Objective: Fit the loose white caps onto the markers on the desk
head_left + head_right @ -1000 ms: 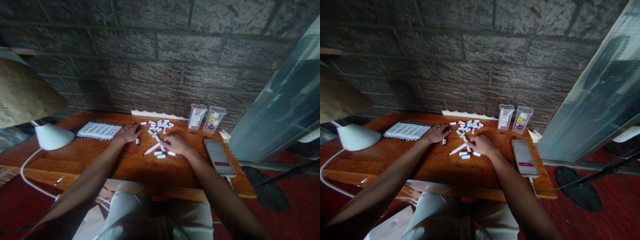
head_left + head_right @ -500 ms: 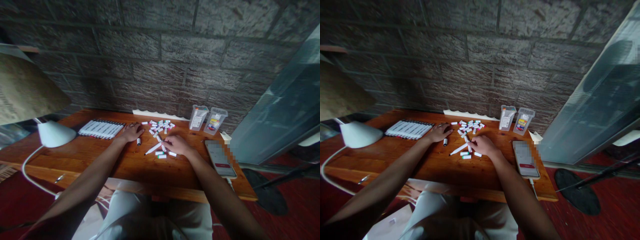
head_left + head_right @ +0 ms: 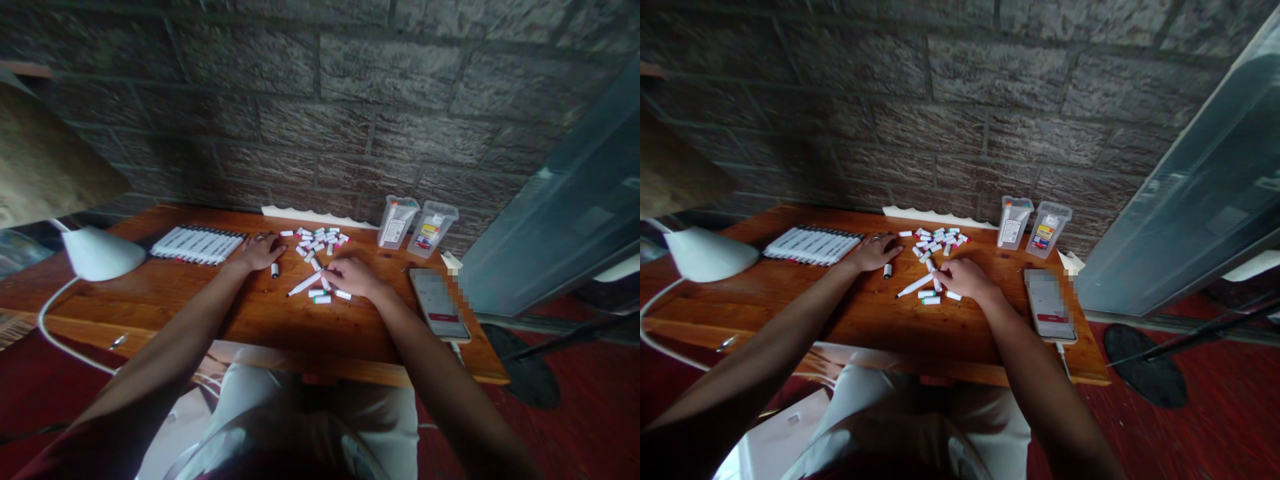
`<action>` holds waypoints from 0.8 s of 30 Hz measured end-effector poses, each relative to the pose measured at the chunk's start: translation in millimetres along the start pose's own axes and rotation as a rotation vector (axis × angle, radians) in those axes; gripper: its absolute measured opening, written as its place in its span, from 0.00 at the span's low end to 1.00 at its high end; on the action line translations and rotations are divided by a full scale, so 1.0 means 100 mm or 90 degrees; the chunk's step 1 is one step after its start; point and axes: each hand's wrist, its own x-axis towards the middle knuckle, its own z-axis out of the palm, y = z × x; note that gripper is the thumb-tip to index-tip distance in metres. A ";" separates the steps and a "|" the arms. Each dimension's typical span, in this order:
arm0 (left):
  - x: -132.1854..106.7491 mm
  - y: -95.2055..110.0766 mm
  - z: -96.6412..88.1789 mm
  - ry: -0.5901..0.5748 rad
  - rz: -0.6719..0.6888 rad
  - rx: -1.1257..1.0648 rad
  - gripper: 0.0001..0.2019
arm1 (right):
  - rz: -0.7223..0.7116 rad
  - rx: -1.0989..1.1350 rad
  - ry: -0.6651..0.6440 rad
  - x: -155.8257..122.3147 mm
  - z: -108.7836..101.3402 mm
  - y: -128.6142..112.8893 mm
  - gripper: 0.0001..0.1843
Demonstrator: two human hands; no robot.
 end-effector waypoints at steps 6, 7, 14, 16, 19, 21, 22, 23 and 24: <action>0.02 0.00 0.01 -0.003 -0.002 -0.006 0.34 | 0.007 0.009 -0.025 -0.02 0.00 0.02 0.19; 0.03 0.00 0.02 -0.001 0.008 -0.009 0.34 | 0.009 0.007 -0.025 -0.02 0.00 0.02 0.19; 0.05 0.01 0.00 -0.027 0.018 -0.001 0.35 | 0.005 -0.014 -0.024 -0.03 -0.02 -0.02 0.17; 0.03 0.02 -0.02 -0.026 0.013 0.008 0.34 | -0.002 -0.014 -0.020 -0.04 -0.03 -0.03 0.17; 0.00 0.04 -0.03 -0.022 0.014 0.016 0.33 | -0.012 0.001 -0.021 -0.03 -0.02 -0.02 0.16; -0.01 0.04 -0.03 -0.020 0.011 0.018 0.32 | -0.002 0.006 -0.020 -0.03 -0.01 -0.01 0.16; -0.01 0.03 -0.03 -0.019 0.009 0.018 0.32 | 0.003 0.006 -0.020 -0.02 -0.01 -0.01 0.17; 0.00 0.03 -0.02 -0.018 0.009 0.018 0.32 | 0.008 0.004 -0.018 -0.02 -0.01 -0.01 0.17; 0.00 0.02 -0.01 -0.015 0.010 0.016 0.32 | 0.010 0.003 -0.017 -0.02 -0.01 -0.01 0.17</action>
